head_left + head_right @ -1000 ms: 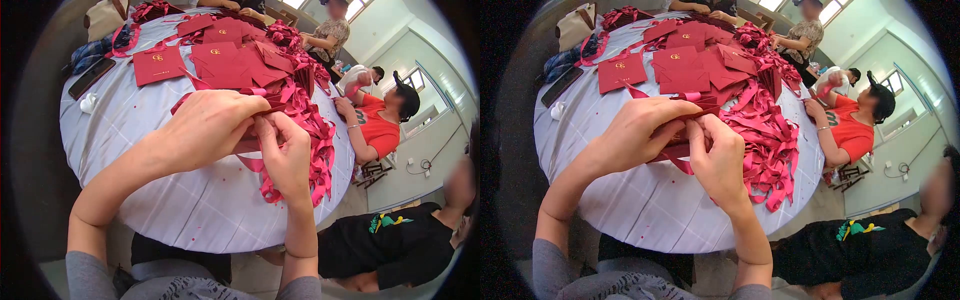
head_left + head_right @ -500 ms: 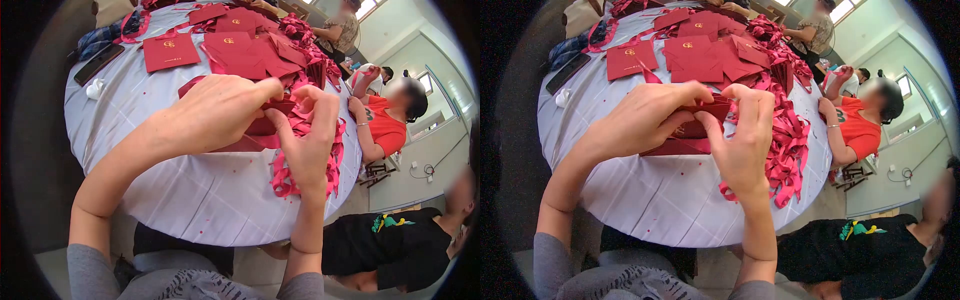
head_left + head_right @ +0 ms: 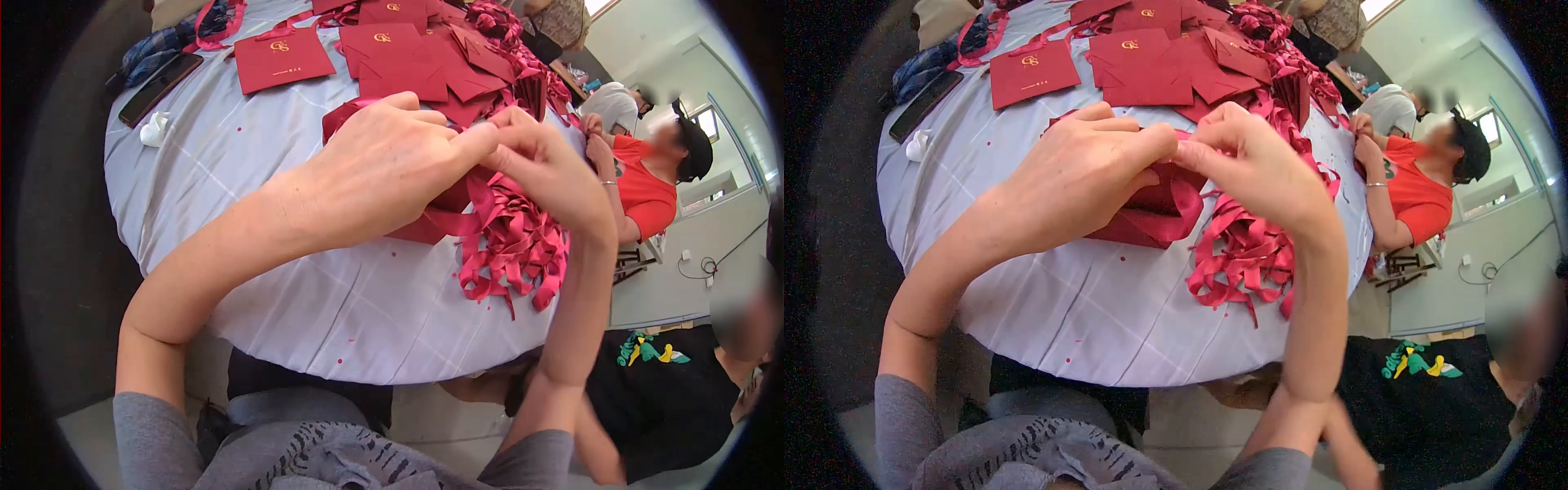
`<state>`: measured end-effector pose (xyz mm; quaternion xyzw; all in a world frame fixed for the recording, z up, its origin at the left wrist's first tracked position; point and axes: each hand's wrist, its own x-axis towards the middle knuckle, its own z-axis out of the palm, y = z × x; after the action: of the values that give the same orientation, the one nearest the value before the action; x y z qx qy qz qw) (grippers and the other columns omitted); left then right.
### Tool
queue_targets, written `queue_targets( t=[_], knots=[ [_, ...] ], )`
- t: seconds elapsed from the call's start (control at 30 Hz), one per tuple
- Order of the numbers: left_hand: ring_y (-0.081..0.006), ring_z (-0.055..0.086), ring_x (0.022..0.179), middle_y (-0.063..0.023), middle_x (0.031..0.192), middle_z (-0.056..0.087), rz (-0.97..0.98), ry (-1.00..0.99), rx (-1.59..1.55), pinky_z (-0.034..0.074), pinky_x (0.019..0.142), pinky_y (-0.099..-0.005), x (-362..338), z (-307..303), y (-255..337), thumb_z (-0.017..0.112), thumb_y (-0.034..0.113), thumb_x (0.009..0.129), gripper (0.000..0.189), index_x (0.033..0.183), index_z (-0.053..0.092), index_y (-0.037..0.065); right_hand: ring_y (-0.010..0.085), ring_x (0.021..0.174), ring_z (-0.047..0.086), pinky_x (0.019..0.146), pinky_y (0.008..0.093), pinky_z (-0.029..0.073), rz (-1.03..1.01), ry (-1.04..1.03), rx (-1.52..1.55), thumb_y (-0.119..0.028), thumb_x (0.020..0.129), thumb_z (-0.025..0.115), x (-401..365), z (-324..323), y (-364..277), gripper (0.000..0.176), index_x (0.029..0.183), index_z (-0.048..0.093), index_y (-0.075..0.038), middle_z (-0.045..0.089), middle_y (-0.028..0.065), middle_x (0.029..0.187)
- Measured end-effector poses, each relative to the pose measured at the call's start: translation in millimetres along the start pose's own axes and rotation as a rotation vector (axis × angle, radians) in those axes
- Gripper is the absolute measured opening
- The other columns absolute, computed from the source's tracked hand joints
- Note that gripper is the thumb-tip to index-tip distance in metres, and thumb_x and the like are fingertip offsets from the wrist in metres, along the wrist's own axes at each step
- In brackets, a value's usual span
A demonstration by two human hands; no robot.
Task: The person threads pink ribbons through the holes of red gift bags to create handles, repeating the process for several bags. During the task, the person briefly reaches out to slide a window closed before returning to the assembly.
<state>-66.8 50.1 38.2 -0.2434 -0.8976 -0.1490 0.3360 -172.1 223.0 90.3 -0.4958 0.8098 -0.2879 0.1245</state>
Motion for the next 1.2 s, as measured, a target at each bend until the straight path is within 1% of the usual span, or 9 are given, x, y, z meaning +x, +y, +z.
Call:
queue_targets(
  t=[0.1, 0.3, 0.53, 0.7, 0.9, 1.0, 1.1, 1.13, 1.2],
  knots=[
    [-0.0287, 0.060, 0.071, -0.0097, 0.074, 0.062, 0.022, 0.015, -0.027, 0.043, 0.069, -0.0354, -0.7, 4.0, -3.1, 0.064, 0.007, 0.073, 0.022, 0.090, 0.050, 0.005, 0.0049, 0.065, 0.053, 0.059, 0.0209, 0.043, 0.171, -0.056, 0.299, -0.019, 0.081, 0.067, 10.4, -4.0, 3.4, 0.023, 0.080, 0.067, 0.005, 0.061, 0.0007, 0.074],
    [-0.0296, 0.059, 0.069, -0.0101, 0.075, 0.062, -0.050, -0.048, -0.089, 0.043, 0.069, -0.0362, -1.0, 0.8, 0.2, 0.062, 0.005, 0.075, 0.018, 0.090, 0.052, 0.005, 0.0070, 0.063, 0.050, 0.057, 0.0218, 0.038, 0.313, -0.123, 0.201, -0.021, 0.070, 0.070, 21.5, -8.0, -4.4, 0.023, 0.076, 0.070, 0.001, 0.061, 0.0011, 0.070],
    [-0.0284, 0.059, 0.073, -0.0100, 0.079, 0.062, -0.034, -0.036, -0.127, 0.042, 0.069, -0.0350, -0.5, -1.8, 1.2, 0.061, 0.003, 0.076, 0.018, 0.092, 0.053, 0.004, 0.0066, 0.057, 0.048, 0.052, 0.0219, 0.036, 0.227, 0.277, 0.487, -0.018, 0.074, 0.066, 8.6, 23.2, -1.6, 0.022, 0.076, 0.067, 0.003, 0.058, 0.0017, 0.063],
    [-0.0281, 0.058, 0.071, -0.0102, 0.079, 0.062, -0.043, -0.076, -0.137, 0.042, 0.068, -0.0338, 0.7, -6.5, 10.9, 0.060, 0.003, 0.076, 0.015, 0.090, 0.053, 0.003, 0.0084, 0.074, 0.053, 0.067, 0.0212, 0.040, 0.046, 0.439, 0.591, -0.021, 0.080, 0.064, 10.3, 10.5, 2.9, 0.023, 0.080, 0.068, 0.002, 0.063, 0.0041, 0.079],
    [-0.0281, 0.057, 0.069, -0.0106, 0.079, 0.061, -0.040, -0.089, -0.133, 0.041, 0.067, -0.0332, 1.9, -10.0, 14.5, 0.061, 0.007, 0.079, 0.013, 0.089, 0.055, 0.003, 0.0037, 0.047, 0.033, 0.043, 0.0257, 0.026, -0.015, 0.739, 0.546, -0.019, 0.078, 0.061, 26.3, 10.0, 27.3, 0.021, 0.070, 0.067, -0.001, 0.039, -0.0070, 0.051],
    [-0.0273, 0.056, 0.064, -0.0117, 0.073, 0.059, 0.011, -0.039, -0.166, 0.040, 0.064, -0.0329, 4.2, -10.2, 18.4, 0.068, 0.009, 0.074, 0.019, 0.086, 0.055, 0.002, 0.0082, 0.041, 0.038, 0.044, 0.0277, 0.037, -0.008, 0.962, 0.332, -0.017, 0.071, 0.060, 39.4, 15.6, 21.0, 0.022, 0.060, 0.062, 0.001, 0.043, -0.0010, 0.043],
    [-0.0264, 0.055, 0.060, -0.0109, 0.069, 0.057, 0.002, -0.053, -0.162, 0.040, 0.063, -0.0335, 1.4, -8.3, 19.0, 0.069, 0.008, 0.072, 0.018, 0.083, 0.056, 0.003, 0.0239, 0.048, 0.053, 0.061, 0.0359, 0.047, -0.134, 1.134, 0.002, -0.016, 0.068, 0.061, 45.9, 17.6, 21.5, 0.021, 0.065, 0.065, 0.005, 0.057, 0.0131, 0.049],
    [-0.0257, 0.054, 0.057, -0.0099, 0.066, 0.056, 0.011, -0.004, -0.171, 0.040, 0.061, -0.0339, 2.0, -6.0, 20.3, 0.069, 0.007, 0.071, 0.016, 0.080, 0.056, 0.004, 0.0294, 0.060, 0.058, 0.069, 0.0385, 0.047, -0.165, 1.211, -0.215, -0.017, 0.068, 0.060, 46.1, 17.8, 19.9, 0.023, 0.065, 0.064, 0.005, 0.063, 0.0169, 0.062],
    [-0.0254, 0.054, 0.056, -0.0096, 0.064, 0.056, 0.014, 0.000, -0.174, 0.039, 0.060, -0.0337, 2.5, -6.5, 20.8, 0.069, 0.006, 0.071, 0.015, 0.079, 0.056, 0.004, 0.0298, 0.066, 0.060, 0.069, 0.0387, 0.047, -0.075, 0.788, -0.043, -0.022, 0.072, 0.062, 47.8, 15.7, 32.3, 0.028, 0.064, 0.063, 0.005, 0.063, 0.0206, 0.071]
  ],
)
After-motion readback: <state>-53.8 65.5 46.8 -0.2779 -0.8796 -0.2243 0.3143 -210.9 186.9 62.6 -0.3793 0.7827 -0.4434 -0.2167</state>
